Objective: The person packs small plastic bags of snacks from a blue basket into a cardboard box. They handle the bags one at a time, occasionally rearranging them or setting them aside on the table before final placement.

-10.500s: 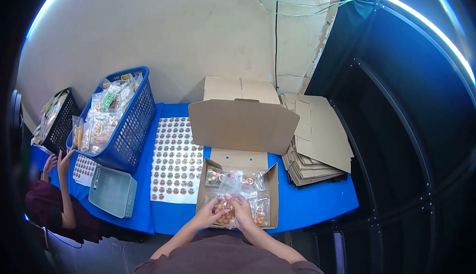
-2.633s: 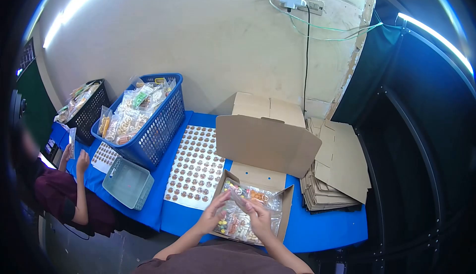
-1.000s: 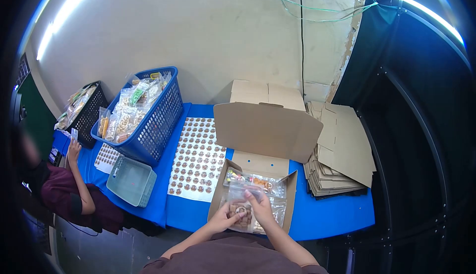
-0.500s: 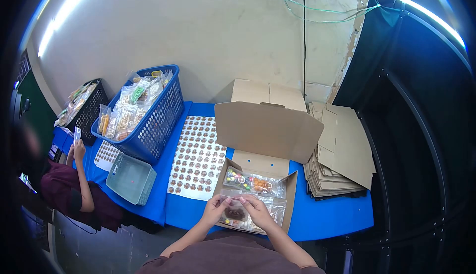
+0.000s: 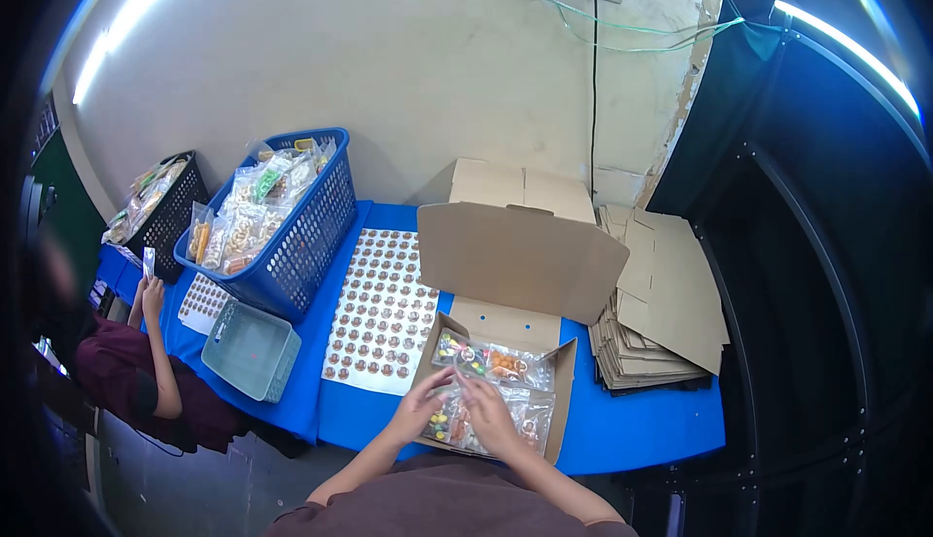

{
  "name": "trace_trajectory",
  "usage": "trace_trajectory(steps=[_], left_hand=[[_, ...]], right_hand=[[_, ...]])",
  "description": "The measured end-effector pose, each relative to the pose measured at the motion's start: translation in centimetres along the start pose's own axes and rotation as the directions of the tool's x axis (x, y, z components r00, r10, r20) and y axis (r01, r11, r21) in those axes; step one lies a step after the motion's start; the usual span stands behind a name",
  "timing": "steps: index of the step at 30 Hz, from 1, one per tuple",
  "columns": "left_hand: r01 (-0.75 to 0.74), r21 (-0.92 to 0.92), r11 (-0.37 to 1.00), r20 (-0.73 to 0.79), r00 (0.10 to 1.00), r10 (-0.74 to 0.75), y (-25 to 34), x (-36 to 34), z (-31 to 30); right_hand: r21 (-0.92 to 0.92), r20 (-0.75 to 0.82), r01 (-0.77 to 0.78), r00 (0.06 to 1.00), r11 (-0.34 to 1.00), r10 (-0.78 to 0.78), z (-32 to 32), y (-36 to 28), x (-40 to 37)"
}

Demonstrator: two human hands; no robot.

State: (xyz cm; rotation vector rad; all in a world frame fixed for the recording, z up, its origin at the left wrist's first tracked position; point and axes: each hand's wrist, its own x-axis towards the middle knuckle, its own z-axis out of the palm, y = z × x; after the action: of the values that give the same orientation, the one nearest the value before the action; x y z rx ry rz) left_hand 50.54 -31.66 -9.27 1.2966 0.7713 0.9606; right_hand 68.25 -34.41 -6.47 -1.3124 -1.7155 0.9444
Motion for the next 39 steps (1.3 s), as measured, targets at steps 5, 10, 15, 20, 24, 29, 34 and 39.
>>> trace_trajectory(steps=[5,10,15,20,24,29,34,39], left_hand=[[-0.009,0.19,0.982,0.079,0.997,-0.007,0.8,0.0,1.5],[0.055,0.15,0.987,0.065,0.996,-0.065,1.2,-0.5,1.5],[0.047,-0.078,0.996,-0.185,0.981,-0.061,0.1,-0.5,2.1],[0.129,-0.046,0.991,-0.039,0.991,-0.131,-1.4,0.7,-0.4],[0.181,-0.008,0.984,0.191,0.966,-0.176,-1.5,1.1,-1.9],[0.071,-0.075,0.995,-0.042,0.996,-0.075,-0.8,1.4,-2.4],[-0.021,0.181,0.983,0.028,0.999,0.017,1.2,0.6,0.9],[-0.137,0.302,0.943,-0.146,0.971,0.187,1.7,-0.3,2.8]], right_hand=[[0.276,-0.046,0.058,0.998,0.959,-0.047,2.1,1.6,-0.1],[0.241,-0.265,-0.029,0.96,0.97,0.095,0.8,0.7,1.3],[0.201,-0.175,0.036,0.985,0.979,0.0,-0.4,1.9,1.3],[0.316,-0.111,0.004,0.993,0.949,0.033,-0.7,3.4,0.8],[0.419,-0.036,-0.072,0.995,0.905,0.096,-1.5,2.8,0.9],[0.573,-0.314,0.009,0.926,0.82,0.21,-1.5,2.7,1.1],[0.515,-0.212,0.024,0.972,0.857,0.1,-0.2,1.4,0.4],[0.249,-0.068,0.16,0.987,0.955,-0.148,-0.5,1.1,0.7]])
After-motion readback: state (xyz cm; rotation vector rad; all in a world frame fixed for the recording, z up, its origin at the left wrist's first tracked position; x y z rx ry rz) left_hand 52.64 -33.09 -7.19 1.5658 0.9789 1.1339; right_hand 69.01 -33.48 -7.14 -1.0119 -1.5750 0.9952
